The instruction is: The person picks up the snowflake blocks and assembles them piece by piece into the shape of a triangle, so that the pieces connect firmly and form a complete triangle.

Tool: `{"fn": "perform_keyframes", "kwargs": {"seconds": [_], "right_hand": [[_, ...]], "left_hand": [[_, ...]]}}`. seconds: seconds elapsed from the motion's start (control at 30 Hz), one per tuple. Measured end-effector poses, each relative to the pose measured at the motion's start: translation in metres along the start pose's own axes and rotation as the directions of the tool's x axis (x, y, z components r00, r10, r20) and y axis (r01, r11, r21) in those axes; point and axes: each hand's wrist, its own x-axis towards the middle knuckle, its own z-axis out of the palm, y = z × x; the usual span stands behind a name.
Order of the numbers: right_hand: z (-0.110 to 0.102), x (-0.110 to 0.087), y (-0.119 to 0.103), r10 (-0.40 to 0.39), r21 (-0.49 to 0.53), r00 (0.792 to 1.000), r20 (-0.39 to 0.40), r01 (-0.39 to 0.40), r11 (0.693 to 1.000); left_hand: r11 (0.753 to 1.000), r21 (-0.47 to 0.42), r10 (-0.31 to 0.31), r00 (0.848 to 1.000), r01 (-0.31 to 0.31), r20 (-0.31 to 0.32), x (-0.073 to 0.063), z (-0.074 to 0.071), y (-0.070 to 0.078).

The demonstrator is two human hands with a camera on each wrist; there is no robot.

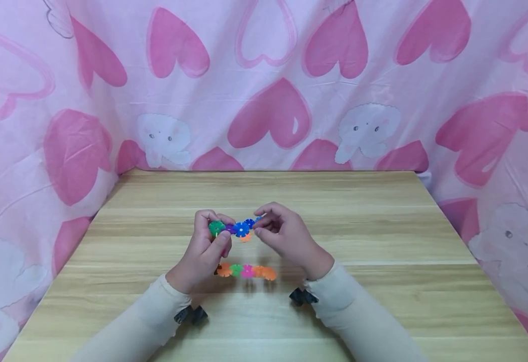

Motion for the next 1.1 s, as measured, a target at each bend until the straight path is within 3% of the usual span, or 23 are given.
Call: {"fn": "perform_keyframes", "kwargs": {"seconds": [0.1, 0.2, 0.33, 0.47, 0.63, 0.87, 1.1], "right_hand": [[-0.007, 0.010, 0.009, 0.099, -0.095, 0.995, -0.004, -0.099, 0.991], [-0.011, 0.023, 0.017, 0.216, -0.234, 0.976, 0.010, -0.207, 0.950], [-0.013, 0.043, 0.026, 0.368, -0.383, 0.929, 0.041, -0.326, 0.864], [-0.011, 0.062, 0.037, 0.475, -0.460, 0.876, 0.082, -0.390, 0.798], [-0.008, 0.076, 0.053, 0.502, -0.526, 0.855, 0.133, -0.368, 0.766], [0.001, 0.083, 0.056, 0.492, -0.618, 0.859, 0.142, -0.312, 0.722], [0.005, 0.078, 0.051, 0.500, -0.598, 0.857, 0.123, -0.338, 0.727]], "left_hand": [[1.000, -0.001, -0.002, 1.000, 0.002, -0.005, 0.001, -0.002, 0.001], [1.000, 0.005, -0.001, 1.000, 0.001, -0.016, 0.001, -0.003, 0.002], [1.000, 0.000, -0.007, 1.000, 0.007, -0.028, 0.000, -0.004, 0.003], [1.000, -0.013, -0.021, 0.999, 0.020, -0.035, 0.000, -0.005, 0.005], [0.999, -0.033, -0.026, 0.999, 0.025, -0.031, -0.001, -0.004, 0.005], [0.999, -0.043, -0.004, 1.000, 0.002, -0.029, 0.000, -0.004, 0.004], [0.999, -0.027, 0.018, 0.999, -0.019, -0.036, 0.000, -0.005, 0.003]]}}
